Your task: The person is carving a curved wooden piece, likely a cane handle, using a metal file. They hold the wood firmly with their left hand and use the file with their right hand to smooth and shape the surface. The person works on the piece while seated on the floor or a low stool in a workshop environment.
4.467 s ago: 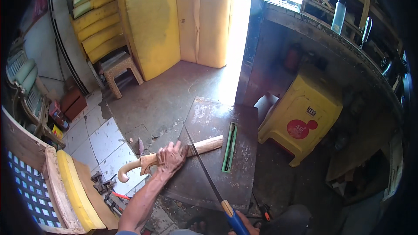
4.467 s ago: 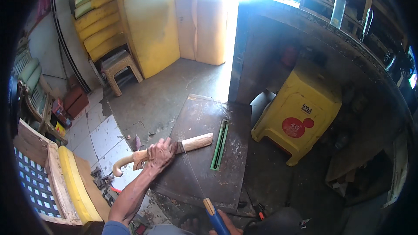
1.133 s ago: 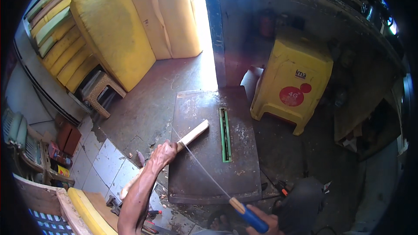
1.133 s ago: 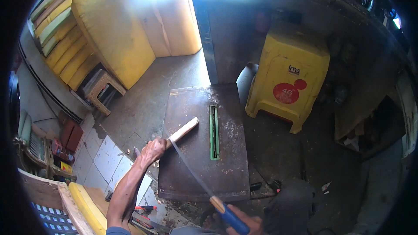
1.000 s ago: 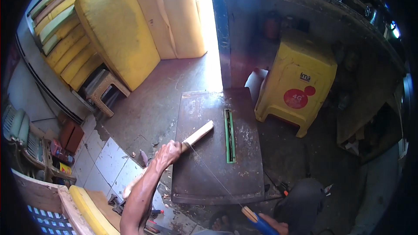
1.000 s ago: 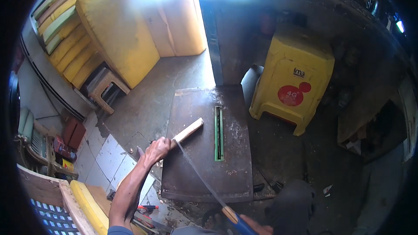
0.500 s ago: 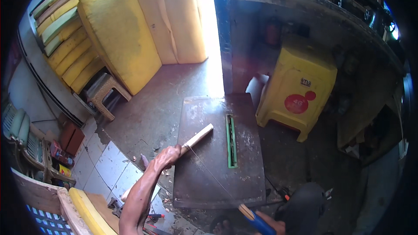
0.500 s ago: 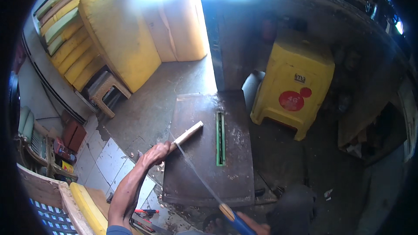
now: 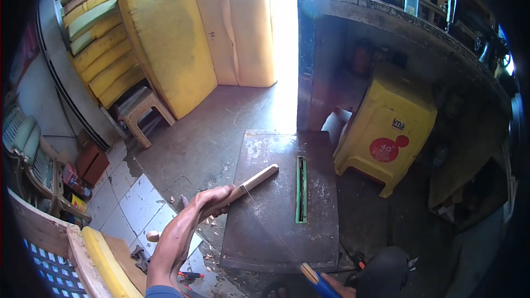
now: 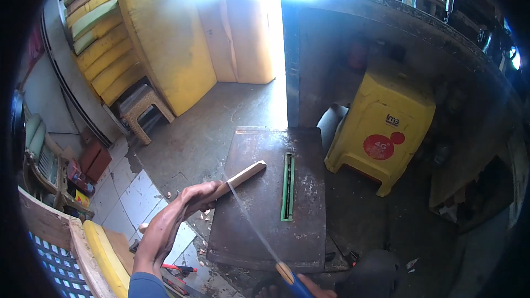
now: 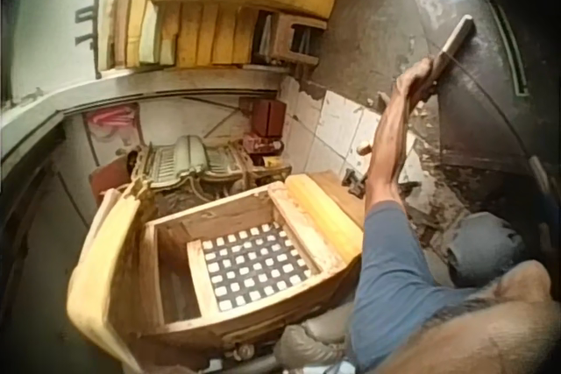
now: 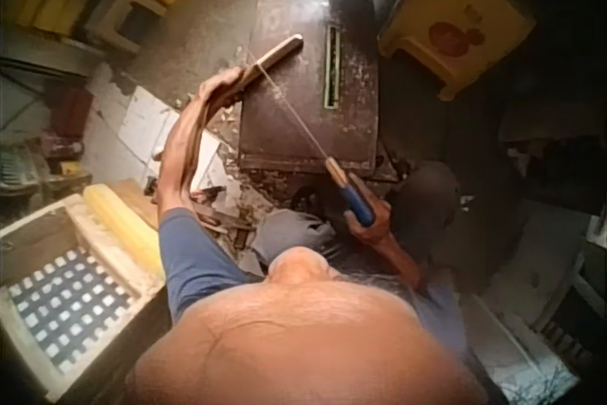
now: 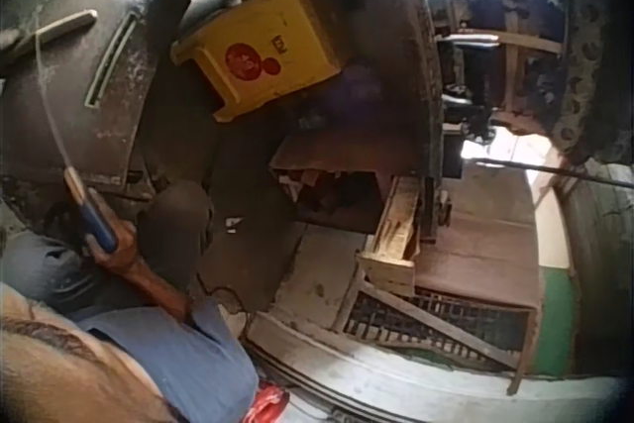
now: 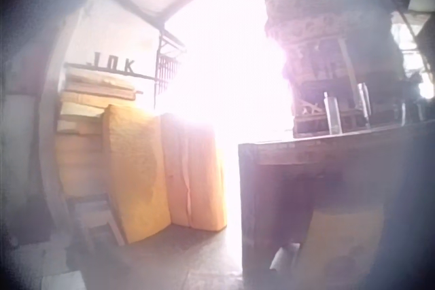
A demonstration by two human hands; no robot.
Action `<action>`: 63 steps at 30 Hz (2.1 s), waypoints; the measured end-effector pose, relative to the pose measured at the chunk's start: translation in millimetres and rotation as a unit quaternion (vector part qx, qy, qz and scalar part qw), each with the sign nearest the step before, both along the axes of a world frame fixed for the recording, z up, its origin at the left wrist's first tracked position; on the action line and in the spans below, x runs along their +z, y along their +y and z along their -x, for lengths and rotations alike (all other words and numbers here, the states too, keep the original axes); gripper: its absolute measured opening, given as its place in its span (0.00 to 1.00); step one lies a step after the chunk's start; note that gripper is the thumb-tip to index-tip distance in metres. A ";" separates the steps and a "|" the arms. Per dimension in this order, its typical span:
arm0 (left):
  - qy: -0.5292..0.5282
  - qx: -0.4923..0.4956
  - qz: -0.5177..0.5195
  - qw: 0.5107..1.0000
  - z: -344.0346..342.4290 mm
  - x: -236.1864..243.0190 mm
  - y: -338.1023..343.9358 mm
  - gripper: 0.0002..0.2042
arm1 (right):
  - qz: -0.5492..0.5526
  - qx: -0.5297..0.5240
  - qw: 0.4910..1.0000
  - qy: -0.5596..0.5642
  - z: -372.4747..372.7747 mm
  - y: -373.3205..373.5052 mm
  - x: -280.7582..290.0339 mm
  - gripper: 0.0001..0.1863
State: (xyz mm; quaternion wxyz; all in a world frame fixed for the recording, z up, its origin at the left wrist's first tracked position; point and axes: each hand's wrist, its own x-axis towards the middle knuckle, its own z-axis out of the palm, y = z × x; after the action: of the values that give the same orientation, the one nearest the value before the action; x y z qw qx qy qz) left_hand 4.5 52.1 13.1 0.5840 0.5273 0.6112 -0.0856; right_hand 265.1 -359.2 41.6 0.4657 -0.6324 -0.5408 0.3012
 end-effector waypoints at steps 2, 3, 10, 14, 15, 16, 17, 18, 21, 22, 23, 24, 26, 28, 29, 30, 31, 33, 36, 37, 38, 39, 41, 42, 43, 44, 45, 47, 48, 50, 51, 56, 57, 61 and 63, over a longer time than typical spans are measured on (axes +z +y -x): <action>0.029 -0.024 0.033 0.999 2.6 -20.5 11.6 0.22 | 0.023 0.006 1.000 0.002 -0.7 6.1 -0.4 0.35; 0.029 -0.036 -0.006 0.999 6.6 -3.7 4.6 0.22 | 0.008 0.009 1.000 -0.001 -1.4 4.2 -1.1 0.35; 0.079 -0.066 0.006 0.995 5.6 -4.4 10.6 0.25 | -0.016 -0.021 0.999 0.020 21.5 6.0 7.7 0.35; 0.046 -0.133 -0.124 0.982 0.6 8.8 0.4 0.34 | -0.033 -0.037 0.999 0.000 14.3 4.5 0.3 0.35; 0.024 -0.142 -0.175 0.974 5.5 9.3 -8.0 0.34 | -0.015 -0.039 0.999 0.010 13.1 4.4 -1.2 0.35; 0.001 -0.150 -0.226 0.963 6.8 8.2 -11.7 0.35 | -0.021 -0.044 0.999 0.005 12.3 7.4 -0.6 0.35; 0.023 -0.183 -0.283 0.941 11.5 2.3 -13.9 0.33 | -0.021 -0.040 0.999 0.005 12.1 11.8 1.2 0.35; 0.045 -0.216 -0.340 0.914 13.6 -5.2 -13.4 0.32 | -0.021 -0.036 0.999 0.005 12.4 14.3 2.0 0.35; 0.098 -0.259 -0.369 0.887 -6.0 3.3 -21.5 0.27 | 0.037 -0.034 0.998 0.031 11.8 11.9 -1.2 0.35; 0.097 -0.259 -0.369 0.887 -9.4 4.0 -22.6 0.26 | 0.016 -0.034 0.999 0.024 10.3 14.6 -0.2 0.35; 0.103 -0.257 -0.369 0.887 -8.0 6.4 -23.1 0.25 | -0.008 -0.029 0.999 0.022 9.7 20.1 0.9 0.35; 0.101 -0.256 -0.367 0.889 -4.0 3.6 -21.3 0.23 | -0.031 -0.025 0.999 0.020 9.2 24.8 2.0 0.35; 0.092 -0.256 -0.362 0.892 3.7 -6.0 -16.7 0.19 | -0.016 -0.015 0.999 0.029 9.7 28.0 5.8 0.35; 0.089 -0.251 -0.360 0.894 2.4 -7.3 -9.9 0.18 | -0.002 -0.008 1.000 0.027 8.2 30.3 7.1 0.35; 0.089 -0.248 -0.356 0.897 4.1 -7.3 -10.0 0.18 | 0.006 -0.002 1.000 0.024 6.2 30.2 7.3 0.35; 0.079 -0.244 -0.373 0.892 6.7 -10.8 -10.8 0.19 | 0.013 0.004 1.000 0.021 4.2 29.6 7.3 0.35; 0.069 -0.240 -0.389 0.887 9.4 -16.2 -10.5 0.21 | 0.004 0.006 1.000 0.008 2.0 24.3 4.5 0.35; 0.053 -0.230 -0.397 0.887 8.6 -19.0 -5.2 0.22 | -0.024 0.005 0.999 -0.024 0.2 19.8 9.0 0.34; 0.059 -0.228 -0.337 0.912 15.9 -21.8 0.9 0.22 | -0.008 0.035 0.999 -0.004 0.0 26.5 8.1 0.34; 0.047 -0.214 -0.310 0.925 9.6 -18.6 -1.2 0.21 | -0.020 0.026 0.999 -0.013 -2.8 27.8 8.8 0.35; 0.034 -0.200 -0.283 0.938 3.7 -11.9 -2.4 0.20 | -0.031 0.017 0.999 -0.022 -6.4 29.6 7.0 0.35; 0.031 -0.183 -0.265 0.946 4.1 1.4 -0.8 0.20 | -0.054 0.012 0.998 -0.025 -8.2 33.4 5.7 0.35; 0.002 -0.210 -0.297 0.931 -4.1 4.0 -2.4 0.19 | -0.082 0.005 0.996 -0.035 -10.8 23.9 2.9 0.35; 0.013 -0.222 -0.296 0.929 -9.7 6.6 -1.1 0.19 | -0.068 0.001 0.997 -0.020 -13.3 19.9 5.1 0.34; 0.022 -0.235 -0.296 0.925 -15.5 9.1 1.0 0.19 | -0.053 -0.005 0.999 -0.007 -16.5 15.3 8.6 0.34; 0.003 -0.243 -0.318 0.916 -19.4 7.9 1.5 0.19 | -0.059 -0.013 0.998 -0.010 -21.2 13.9 17.9 0.34; -0.009 -0.243 -0.341 0.908 -16.8 5.8 2.6 0.19 | -0.066 -0.011 0.998 -0.008 -31.0 21.5 34.6 0.34; 0.007 -0.249 -0.397 0.883 21.5 -9.7 -6.5 0.20 | -0.086 0.000 0.996 -0.018 -53.8 35.4 76.9 0.33; 0.025 -0.261 -0.446 0.856 45.1 -16.6 -6.5 0.20 | -0.116 0.000 0.992 -0.041 -71.8 40.4 93.5 0.33; 0.080 -0.251 -0.413 0.872 37.3 -19.5 -11.2 0.22 | -0.185 -0.072 0.978 0.067 -110.3 27.9 95.7 0.32; 0.093 -0.233 -0.390 0.886 22.6 -7.2 -22.0 0.23 | -0.178 -0.124 0.969 0.116 -126.2 17.9 108.8 0.31; 0.153 -0.229 -0.450 0.850 18.7 30.2 -95.3 0.31 | -0.041 -0.055 0.857 0.511 -293.3 -100.1 -41.6 0.18; 0.146 -0.251 -0.482 0.826 20.1 12.1 -100.8 0.31 | -0.050 -0.032 0.832 0.551 -305.9 -125.6 -70.8 0.17; 0.153 -0.232 -0.457 0.845 30.7 15.5 -146.4 0.30 | 0.156 -0.249 0.932 0.211 -255.1 -115.3 -162.9 0.16; 0.145 -0.243 -0.468 0.837 28.9 23.0 -162.4 0.29 | 0.227 -0.237 0.944 -0.035 -219.1 -103.4 -185.5 0.16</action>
State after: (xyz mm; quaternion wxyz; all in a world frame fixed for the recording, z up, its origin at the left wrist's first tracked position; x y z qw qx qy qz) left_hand -24.4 -110.4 36.1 0.1326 0.8509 0.5082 -0.0043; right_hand 484.2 -462.6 -143.9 0.3491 -0.8413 -0.3081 0.2746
